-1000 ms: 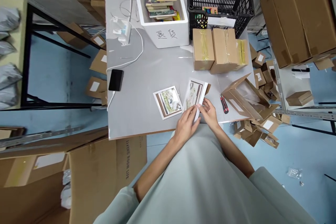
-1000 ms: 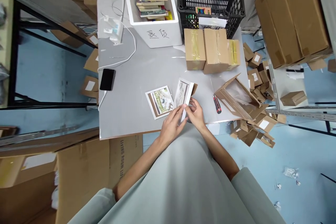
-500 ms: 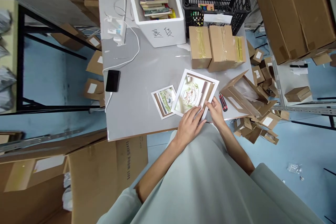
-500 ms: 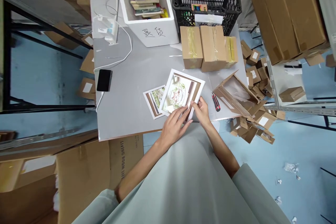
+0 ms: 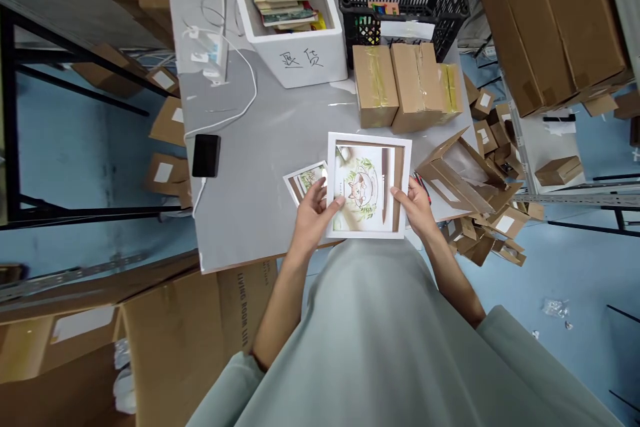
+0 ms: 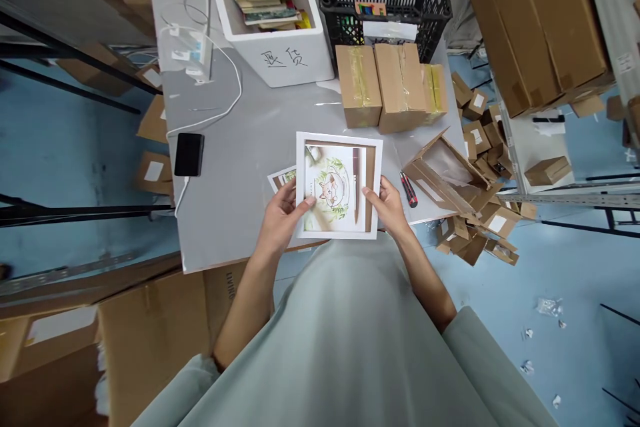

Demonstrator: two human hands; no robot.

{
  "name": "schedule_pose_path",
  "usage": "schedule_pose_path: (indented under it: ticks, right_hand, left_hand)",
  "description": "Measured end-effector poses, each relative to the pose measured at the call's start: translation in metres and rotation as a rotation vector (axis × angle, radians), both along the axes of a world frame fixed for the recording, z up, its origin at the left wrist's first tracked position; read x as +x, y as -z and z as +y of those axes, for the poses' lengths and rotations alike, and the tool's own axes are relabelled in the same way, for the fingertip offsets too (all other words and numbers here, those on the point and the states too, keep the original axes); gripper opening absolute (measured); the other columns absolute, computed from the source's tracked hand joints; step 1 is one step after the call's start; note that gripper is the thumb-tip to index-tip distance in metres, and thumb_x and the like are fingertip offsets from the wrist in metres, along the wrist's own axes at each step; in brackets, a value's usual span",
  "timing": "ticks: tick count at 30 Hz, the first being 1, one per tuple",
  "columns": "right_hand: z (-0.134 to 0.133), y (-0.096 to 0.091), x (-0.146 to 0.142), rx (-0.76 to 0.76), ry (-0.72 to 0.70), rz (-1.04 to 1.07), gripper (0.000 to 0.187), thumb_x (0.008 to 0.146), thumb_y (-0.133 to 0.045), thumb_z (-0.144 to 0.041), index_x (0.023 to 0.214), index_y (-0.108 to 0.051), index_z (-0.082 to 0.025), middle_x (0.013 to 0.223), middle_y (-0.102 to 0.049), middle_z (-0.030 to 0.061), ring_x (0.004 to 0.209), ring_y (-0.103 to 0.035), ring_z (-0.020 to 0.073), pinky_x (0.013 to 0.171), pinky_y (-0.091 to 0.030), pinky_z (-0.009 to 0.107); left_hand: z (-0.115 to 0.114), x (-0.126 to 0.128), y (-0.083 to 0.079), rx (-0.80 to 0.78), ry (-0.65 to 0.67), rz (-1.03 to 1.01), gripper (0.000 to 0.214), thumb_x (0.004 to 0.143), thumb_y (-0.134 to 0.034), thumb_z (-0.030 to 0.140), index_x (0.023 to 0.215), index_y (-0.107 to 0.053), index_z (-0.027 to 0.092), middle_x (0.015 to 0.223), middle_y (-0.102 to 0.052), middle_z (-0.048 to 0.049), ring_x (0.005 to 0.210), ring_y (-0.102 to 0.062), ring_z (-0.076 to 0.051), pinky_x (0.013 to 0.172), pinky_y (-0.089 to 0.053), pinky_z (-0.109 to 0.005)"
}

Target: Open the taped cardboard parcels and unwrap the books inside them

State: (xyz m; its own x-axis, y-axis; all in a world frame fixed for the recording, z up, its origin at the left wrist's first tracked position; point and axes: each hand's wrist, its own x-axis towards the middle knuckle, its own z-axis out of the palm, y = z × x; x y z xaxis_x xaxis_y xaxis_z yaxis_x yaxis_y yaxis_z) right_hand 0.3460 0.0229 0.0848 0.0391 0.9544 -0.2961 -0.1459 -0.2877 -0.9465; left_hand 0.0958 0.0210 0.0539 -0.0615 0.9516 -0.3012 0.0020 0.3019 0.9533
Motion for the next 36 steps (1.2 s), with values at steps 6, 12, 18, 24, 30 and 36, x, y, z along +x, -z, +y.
schedule_pose_path:
  ticks: [6,12,18,24,30,36]
  right_hand:
    - [0.0,-0.002,-0.006,0.015,-0.078,-0.018,0.059,0.086,-0.089,-0.061,0.131,-0.072,-0.027,0.131,-0.082,0.0074,0.133,-0.072,0.0335,0.117,-0.059,0.051]
    - [0.001,0.003,-0.011,0.033,-0.092,-0.065,0.054,0.092,-0.081,-0.061,0.132,-0.072,-0.027,0.137,-0.079,0.0077,0.139,-0.068,0.0339,0.121,-0.055,0.051]
    - [0.003,0.002,-0.015,0.011,-0.098,-0.06,0.056,0.088,-0.085,-0.062,0.13,-0.072,-0.027,0.136,-0.079,0.0079,0.133,-0.07,0.0328,0.121,-0.056,0.051]
    - [0.005,0.001,-0.018,0.027,-0.082,-0.068,0.059,0.088,-0.085,-0.067,0.128,-0.073,-0.026,0.135,-0.079,0.0086,0.133,-0.07,0.0323,0.122,-0.055,0.05]
    - [0.005,-0.003,-0.019,0.055,-0.105,-0.095,0.055,0.093,-0.079,-0.068,0.129,-0.073,-0.027,0.137,-0.078,0.0082,0.137,-0.068,0.0322,0.122,-0.053,0.049]
    - [0.004,-0.004,-0.016,0.056,-0.136,-0.113,0.055,0.093,-0.078,-0.068,0.129,-0.072,-0.028,0.135,-0.079,0.0077,0.136,-0.068,0.033,0.12,-0.055,0.05]
  left_hand:
    - [-0.002,-0.005,-0.012,-0.115,0.016,-0.236,0.076,0.074,-0.1,0.051,0.137,-0.072,0.019,0.116,-0.085,-0.0114,0.106,-0.081,-0.028,0.095,-0.067,-0.039]
    - [-0.007,-0.005,-0.014,-0.149,-0.031,-0.228,0.078,0.071,-0.102,0.051,0.135,-0.072,0.019,0.122,-0.084,-0.0123,0.109,-0.081,-0.028,0.096,-0.067,-0.04]
    - [-0.008,-0.01,-0.016,-0.135,-0.033,-0.234,0.076,0.072,-0.101,0.051,0.134,-0.071,0.019,0.122,-0.084,-0.0125,0.111,-0.081,-0.03,0.098,-0.067,-0.041]
    - [-0.008,-0.014,-0.023,-0.113,0.019,-0.228,0.079,0.076,-0.098,0.054,0.14,-0.07,0.018,0.124,-0.083,-0.0135,0.115,-0.08,-0.031,0.104,-0.064,-0.043]
    - [-0.011,-0.015,-0.025,-0.084,0.012,-0.215,0.072,0.081,-0.096,0.051,0.14,-0.07,0.019,0.127,-0.083,-0.0133,0.117,-0.08,-0.03,0.104,-0.064,-0.042]
    - [-0.013,-0.013,-0.025,-0.084,0.006,-0.219,0.071,0.079,-0.097,0.05,0.137,-0.07,0.019,0.125,-0.083,-0.013,0.114,-0.08,-0.03,0.1,-0.066,-0.041]
